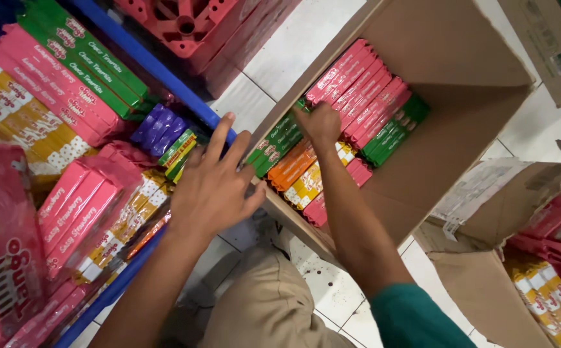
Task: The person transfers packs of Tango snacks from a cardboard box into a blue plastic crate, arranging them by color and type. The person repeatedly picks up packs, places them in the crate, and adjusts the arrangement to fit more items.
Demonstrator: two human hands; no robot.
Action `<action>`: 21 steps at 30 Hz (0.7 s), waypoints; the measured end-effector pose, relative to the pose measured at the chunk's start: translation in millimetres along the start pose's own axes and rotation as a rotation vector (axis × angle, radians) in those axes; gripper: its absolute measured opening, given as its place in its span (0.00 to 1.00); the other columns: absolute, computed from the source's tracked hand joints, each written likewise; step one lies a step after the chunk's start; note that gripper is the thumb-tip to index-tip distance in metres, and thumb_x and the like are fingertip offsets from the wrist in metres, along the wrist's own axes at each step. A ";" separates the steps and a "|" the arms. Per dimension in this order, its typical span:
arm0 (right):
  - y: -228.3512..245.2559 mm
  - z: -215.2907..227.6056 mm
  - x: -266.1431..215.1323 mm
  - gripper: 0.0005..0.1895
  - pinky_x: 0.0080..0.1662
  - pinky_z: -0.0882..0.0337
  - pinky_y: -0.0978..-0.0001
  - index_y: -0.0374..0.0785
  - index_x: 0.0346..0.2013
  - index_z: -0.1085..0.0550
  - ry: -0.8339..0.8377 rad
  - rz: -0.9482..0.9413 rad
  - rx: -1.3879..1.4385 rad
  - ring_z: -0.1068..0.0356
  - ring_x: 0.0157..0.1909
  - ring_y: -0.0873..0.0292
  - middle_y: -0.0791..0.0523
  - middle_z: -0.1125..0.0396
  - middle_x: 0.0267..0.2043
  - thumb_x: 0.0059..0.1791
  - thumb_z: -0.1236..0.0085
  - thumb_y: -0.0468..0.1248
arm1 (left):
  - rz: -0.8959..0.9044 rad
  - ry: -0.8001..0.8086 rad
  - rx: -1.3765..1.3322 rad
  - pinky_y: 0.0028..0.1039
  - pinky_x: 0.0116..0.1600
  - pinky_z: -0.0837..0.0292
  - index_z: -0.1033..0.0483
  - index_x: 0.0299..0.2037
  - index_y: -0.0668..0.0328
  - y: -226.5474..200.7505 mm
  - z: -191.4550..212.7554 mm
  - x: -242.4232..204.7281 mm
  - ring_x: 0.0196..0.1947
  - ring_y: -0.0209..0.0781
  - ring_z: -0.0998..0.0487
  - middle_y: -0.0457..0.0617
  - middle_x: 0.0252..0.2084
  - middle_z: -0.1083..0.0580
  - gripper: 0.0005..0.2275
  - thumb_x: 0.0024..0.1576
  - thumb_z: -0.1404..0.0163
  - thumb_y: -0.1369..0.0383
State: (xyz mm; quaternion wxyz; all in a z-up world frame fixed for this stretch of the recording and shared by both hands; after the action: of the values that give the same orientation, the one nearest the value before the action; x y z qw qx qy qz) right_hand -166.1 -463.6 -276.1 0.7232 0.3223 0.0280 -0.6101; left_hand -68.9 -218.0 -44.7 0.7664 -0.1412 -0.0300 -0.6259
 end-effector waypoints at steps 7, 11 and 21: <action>-26.0 7.6 13.4 0.29 0.55 0.29 0.50 0.42 0.34 0.27 0.086 0.168 0.123 0.28 0.53 0.40 0.46 0.31 0.41 0.35 0.29 0.60 | -0.016 -0.019 0.031 0.48 0.51 0.27 0.16 0.31 0.55 -0.7 3.3 0.8 0.72 0.61 0.39 0.53 0.61 0.29 0.15 0.50 0.46 0.53; -36.2 15.5 6.8 0.25 0.47 0.34 0.64 0.42 0.31 0.33 0.175 0.224 0.449 0.33 0.41 0.55 0.54 0.34 0.33 0.37 0.24 0.49 | -0.024 -0.021 0.021 0.48 0.49 0.27 0.16 0.32 0.56 -0.4 3.2 0.1 0.72 0.63 0.39 0.54 0.60 0.29 0.14 0.51 0.46 0.54; -17.9 32.8 2.9 0.19 0.47 0.28 0.61 0.42 0.31 0.28 0.214 0.321 0.580 0.29 0.37 0.55 0.54 0.35 0.32 0.35 0.23 0.35 | -0.012 -0.086 0.065 0.46 0.47 0.26 0.15 0.31 0.50 -0.1 -1.9 -4.6 0.72 0.59 0.38 0.51 0.59 0.28 0.15 0.50 0.46 0.50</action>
State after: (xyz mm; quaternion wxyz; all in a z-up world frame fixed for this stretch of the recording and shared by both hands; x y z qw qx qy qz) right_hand -193.1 -483.3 -259.2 0.6814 0.5767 -0.1221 -0.4339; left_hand -70.3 -214.1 -47.5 0.7647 -0.1428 -0.0840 -0.6227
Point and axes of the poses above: each hand's wrist, its own x-axis towards the middle knuckle, its own z-axis out of the back of the hand, y = z × x, the point moved 3 cm from there along x, towards the middle knuckle
